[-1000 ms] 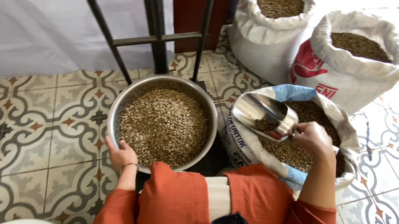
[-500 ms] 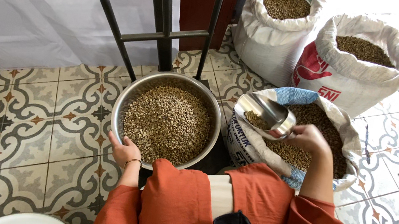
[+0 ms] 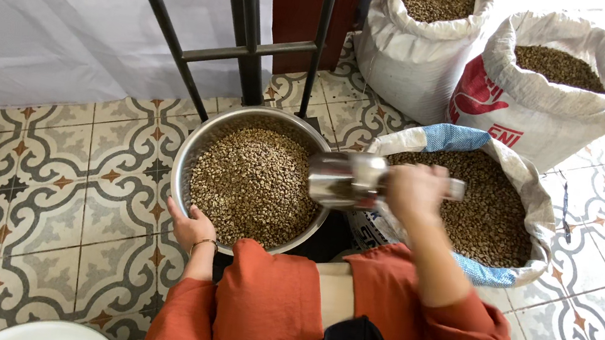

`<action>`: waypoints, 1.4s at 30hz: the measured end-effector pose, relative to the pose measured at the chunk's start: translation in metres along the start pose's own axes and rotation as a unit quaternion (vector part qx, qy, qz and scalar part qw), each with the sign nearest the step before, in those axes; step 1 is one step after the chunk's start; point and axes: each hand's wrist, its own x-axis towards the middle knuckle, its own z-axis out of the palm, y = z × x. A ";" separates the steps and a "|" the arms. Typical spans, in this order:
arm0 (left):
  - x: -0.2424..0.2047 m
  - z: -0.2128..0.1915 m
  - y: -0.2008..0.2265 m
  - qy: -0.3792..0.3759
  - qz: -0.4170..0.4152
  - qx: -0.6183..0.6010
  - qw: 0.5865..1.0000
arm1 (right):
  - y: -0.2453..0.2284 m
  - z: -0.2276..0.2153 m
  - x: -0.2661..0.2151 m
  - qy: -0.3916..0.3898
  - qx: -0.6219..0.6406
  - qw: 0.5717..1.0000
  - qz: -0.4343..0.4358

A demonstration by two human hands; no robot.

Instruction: The person scoops grains from a large sack using a metal scoop and pours them into a metal bowl placed on a weighing scale. The person repeats this scooping and pouring action multiple times to fill the bowl.

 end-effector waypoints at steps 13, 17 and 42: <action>0.003 -0.002 0.002 0.006 0.021 -0.010 1.000 | 0.092 -0.070 -0.037 -0.084 0.235 0.962 0.113; -0.007 -0.017 0.011 -0.001 0.026 -0.011 1.000 | 0.176 -0.007 -0.048 -0.174 0.199 0.941 0.211; -0.006 -0.032 0.033 -0.041 -0.011 0.004 0.999 | 0.208 0.075 -0.028 -0.311 0.329 0.884 0.115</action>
